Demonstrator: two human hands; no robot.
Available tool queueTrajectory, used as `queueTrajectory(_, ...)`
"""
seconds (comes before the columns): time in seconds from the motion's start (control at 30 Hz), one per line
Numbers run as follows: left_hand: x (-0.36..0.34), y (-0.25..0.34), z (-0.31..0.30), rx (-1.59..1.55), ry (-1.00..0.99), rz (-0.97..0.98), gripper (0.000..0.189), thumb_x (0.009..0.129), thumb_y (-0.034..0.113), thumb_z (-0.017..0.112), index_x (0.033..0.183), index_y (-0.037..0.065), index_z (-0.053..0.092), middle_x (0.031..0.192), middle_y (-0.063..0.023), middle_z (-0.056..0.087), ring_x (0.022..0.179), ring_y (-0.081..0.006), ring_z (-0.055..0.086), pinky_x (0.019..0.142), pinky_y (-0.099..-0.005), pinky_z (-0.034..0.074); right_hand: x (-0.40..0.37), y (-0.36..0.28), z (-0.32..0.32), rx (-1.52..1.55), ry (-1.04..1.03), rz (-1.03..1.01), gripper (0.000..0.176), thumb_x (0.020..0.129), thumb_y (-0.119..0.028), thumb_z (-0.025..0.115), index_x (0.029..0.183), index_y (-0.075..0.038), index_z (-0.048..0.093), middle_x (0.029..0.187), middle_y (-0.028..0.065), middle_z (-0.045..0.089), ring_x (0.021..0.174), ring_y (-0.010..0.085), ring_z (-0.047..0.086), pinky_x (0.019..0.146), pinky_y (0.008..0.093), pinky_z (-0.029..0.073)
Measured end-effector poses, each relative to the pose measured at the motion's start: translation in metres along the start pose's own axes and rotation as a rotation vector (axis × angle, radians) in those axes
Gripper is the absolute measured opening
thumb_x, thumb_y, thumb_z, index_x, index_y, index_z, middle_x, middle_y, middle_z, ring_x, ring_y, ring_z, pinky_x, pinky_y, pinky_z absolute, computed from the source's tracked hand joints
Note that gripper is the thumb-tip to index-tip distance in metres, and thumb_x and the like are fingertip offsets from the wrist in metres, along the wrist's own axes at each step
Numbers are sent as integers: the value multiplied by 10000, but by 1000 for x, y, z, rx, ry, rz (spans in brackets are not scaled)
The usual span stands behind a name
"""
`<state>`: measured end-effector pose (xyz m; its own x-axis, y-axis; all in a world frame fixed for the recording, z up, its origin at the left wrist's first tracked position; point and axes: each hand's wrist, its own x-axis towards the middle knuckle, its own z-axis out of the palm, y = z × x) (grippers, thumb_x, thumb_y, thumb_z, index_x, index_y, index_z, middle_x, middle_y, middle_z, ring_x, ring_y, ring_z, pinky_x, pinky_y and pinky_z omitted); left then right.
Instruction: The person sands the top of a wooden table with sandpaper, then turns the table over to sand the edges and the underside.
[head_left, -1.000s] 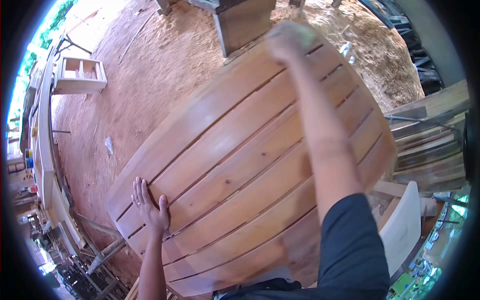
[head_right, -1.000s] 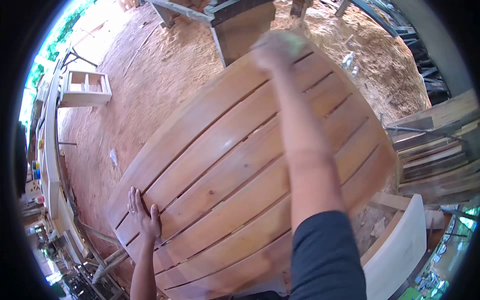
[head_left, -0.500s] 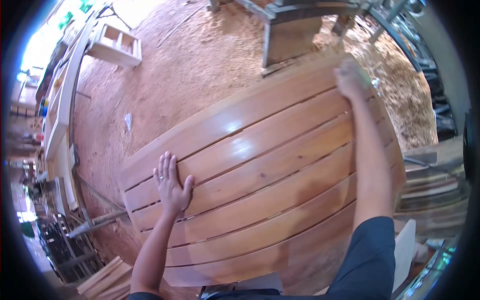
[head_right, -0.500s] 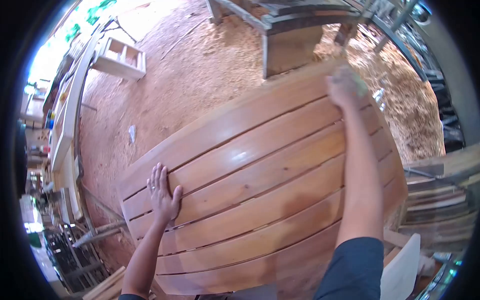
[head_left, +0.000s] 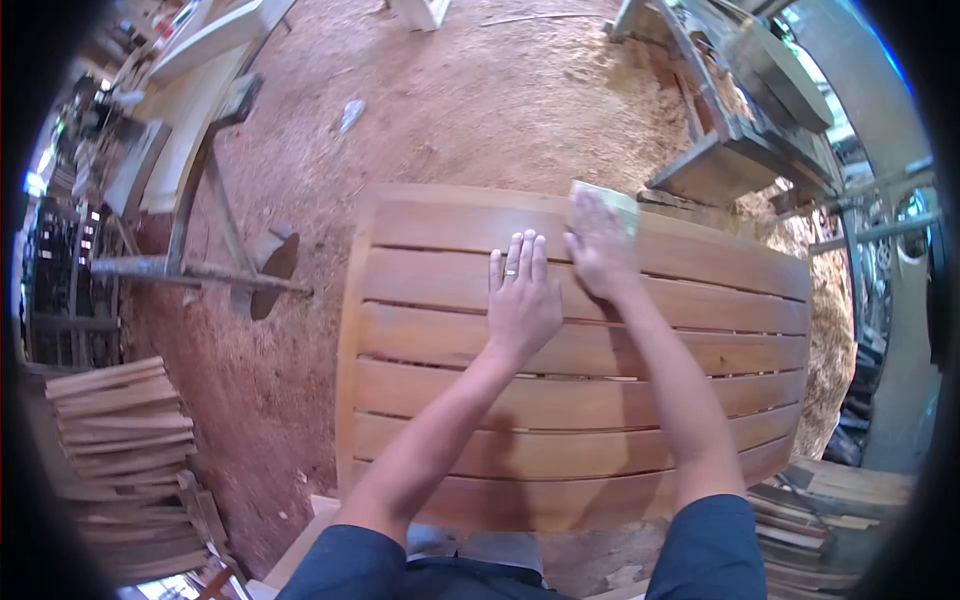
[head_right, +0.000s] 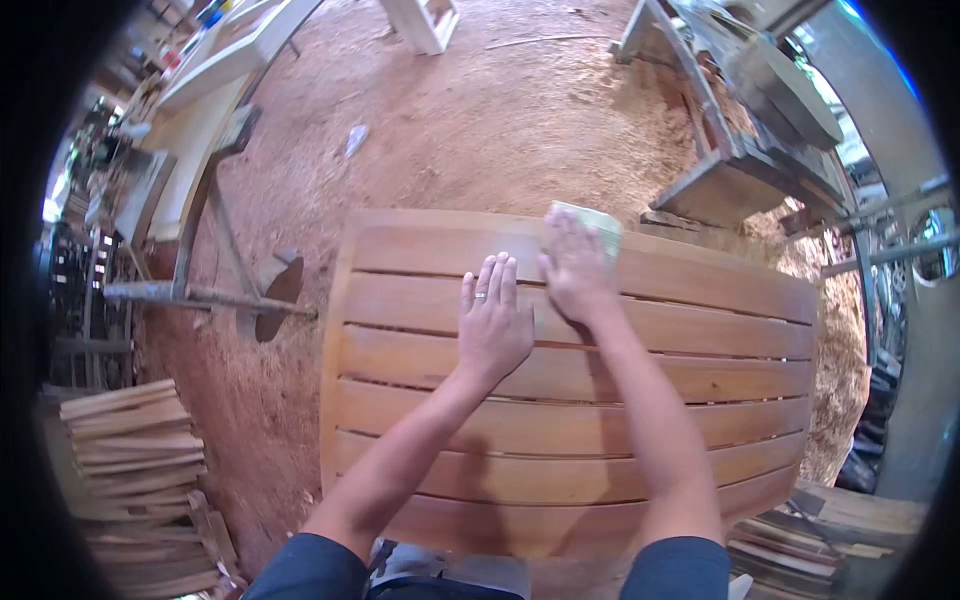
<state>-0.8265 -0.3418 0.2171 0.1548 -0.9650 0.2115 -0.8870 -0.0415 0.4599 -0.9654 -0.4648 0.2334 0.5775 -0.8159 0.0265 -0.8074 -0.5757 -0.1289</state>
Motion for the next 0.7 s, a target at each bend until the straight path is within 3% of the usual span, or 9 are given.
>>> queueTrajectory(0.2, -57, -108, -83, 205, 89, -398, 813, 971, 437, 592, 1563, -53, 328, 1644, -238, 316, 1558, -368, 241, 1252, -566, 169, 96, -193, 40, 104, -38, -198, 642, 1064, -377, 385, 1622, -71, 291, 1699, 117, 262, 1584, 265, 203, 1291, 464, 146)
queueTrajectory(0.33, -69, -158, -103, 243, 79, -537, 776, 1005, 453, 541, 1544, -72, 350, 1599, -270, 369, 1480, -397, 371, 1203, -519, 292, 135, -274, 55, 100, -89, -275, 649, 1069, -402, 361, 1628, -81, 281, 1719, 89, 213, 1595, 250, 163, 1297, 457, 136)
queueTrajectory(0.37, -67, -163, -104, 193, 57, -552, 766, 1009, 454, 533, 1538, -73, 359, 1583, -279, 386, 1452, -408, 413, 1181, -511, 336, 134, -270, 52, 140, -106, -294, 649, 1069, -402, 363, 1626, -78, 283, 1717, 97, 217, 1594, 255, 167, 1296, 459, 138)
queueTrajectory(0.4, -64, -160, -110, 95, 136, -592, 656, 1033, 475, 481, 1398, -69, 497, 1372, -319, 579, 1225, -460, 607, 1013, -533, 486, 127, -264, 44, 181, -129, -314, 650, 1069, -402, 364, 1625, -74, 285, 1714, 106, 221, 1592, 259, 172, 1296, 461, 139)
queueTrajectory(0.43, -58, -159, -122, 47, 41, -676, 613, 1043, 478, 457, 1330, -60, 523, 1276, -317, 619, 1150, -474, 633, 963, -551, 501, 115, -254, 40, 220, -161, -335, 651, 1070, -402, 366, 1624, -70, 286, 1712, 114, 225, 1591, 264, 177, 1295, 463, 141)
queueTrajectory(0.5, -45, -157, -138, -74, -151, -851, 566, 1063, 484, 409, 1195, -41, 575, 1086, -313, 698, 998, -501, 685, 862, -588, 532, 79, -192, 45, 139, 45, -199, 613, 1060, -356, 418, 1588, -48, 366, 1668, 168, 316, 1560, 302, 266, 1281, 472, 175)
queueTrajectory(0.57, -46, -164, -129, -75, -108, -855, 547, 1077, 479, 373, 1116, -27, 578, 971, -298, 713, 934, -506, 694, 832, -602, 533, 37, -94, 34, 71, 206, -121, 557, 1049, -285, 458, 1546, -34, 442, 1627, 191, 388, 1523, 326, 343, 1261, 485, 226)
queueTrajectory(0.63, -43, -166, -124, -75, -92, -850, 544, 1085, 473, 353, 1085, -20, 581, 924, -293, 720, 911, -506, 699, 819, -608, 533, -9, 9, 28, -16, 241, 85, 550, 1063, -272, 434, 1551, -17, 421, 1630, 211, 369, 1536, 346, 306, 1276, 471, 191)
queueTrajectory(0.7, -44, -165, -124, -69, -103, -856, 543, 1087, 467, 348, 1102, -22, 583, 945, -296, 718, 929, -501, 699, 825, -607, 532, -37, 58, 4, 19, 204, 498, 566, 1070, -275, 418, 1562, 2, 385, 1643, 227, 332, 1549, 358, 266, 1288, 463, 162)
